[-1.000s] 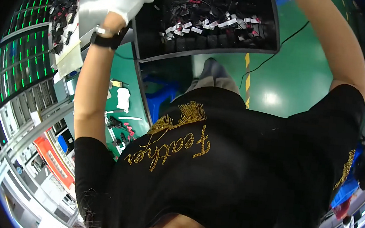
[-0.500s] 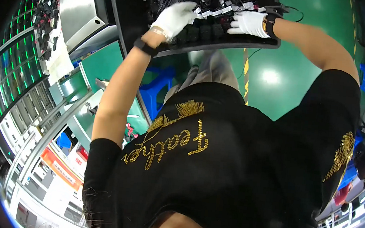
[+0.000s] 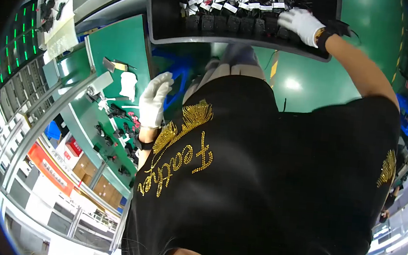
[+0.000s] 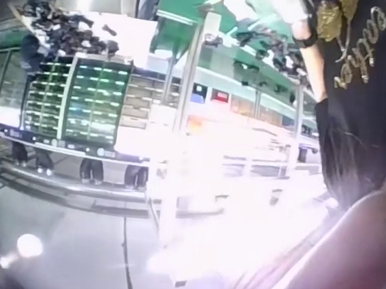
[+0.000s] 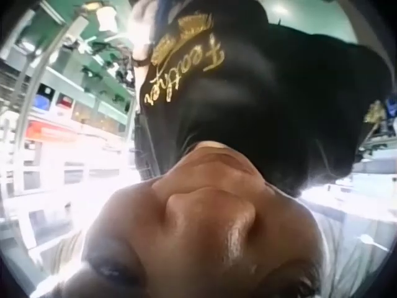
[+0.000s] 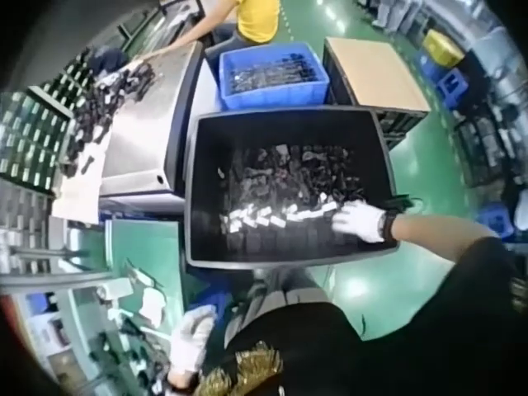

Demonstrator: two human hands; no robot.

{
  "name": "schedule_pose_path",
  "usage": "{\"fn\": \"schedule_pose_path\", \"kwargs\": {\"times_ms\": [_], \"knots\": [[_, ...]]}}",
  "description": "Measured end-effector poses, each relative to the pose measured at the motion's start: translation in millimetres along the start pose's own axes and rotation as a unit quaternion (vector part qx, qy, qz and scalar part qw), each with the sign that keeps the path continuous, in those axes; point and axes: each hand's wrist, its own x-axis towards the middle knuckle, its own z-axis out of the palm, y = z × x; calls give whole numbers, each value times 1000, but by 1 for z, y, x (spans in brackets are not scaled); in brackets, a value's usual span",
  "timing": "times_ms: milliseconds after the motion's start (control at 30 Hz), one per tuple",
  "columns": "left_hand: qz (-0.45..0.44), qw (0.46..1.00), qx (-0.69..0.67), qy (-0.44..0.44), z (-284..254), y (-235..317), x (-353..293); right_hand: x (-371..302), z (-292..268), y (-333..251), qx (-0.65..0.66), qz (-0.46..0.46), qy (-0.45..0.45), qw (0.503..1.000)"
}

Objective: Assembling small black plastic electronic components by hand at a production workstation.

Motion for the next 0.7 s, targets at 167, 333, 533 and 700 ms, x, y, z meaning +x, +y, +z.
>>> {"fn": "schedule_pose_path", "kwargs": {"times_ms": [167, 333, 533, 700], "knots": [[-102, 984, -133, 68, -3, -22, -27, 11, -33, 22, 360, 412, 86, 833], [-32, 992, -119, 17, 10, -25, -20, 19, 99, 52, 309, 146, -227, 912], [2, 997, -42, 58, 0, -41, -31, 30, 63, 3, 42, 189, -159, 968], [-9, 994, -77, 81, -3, -69, -43, 13, 96, 23, -41, 126, -143, 981]]}}
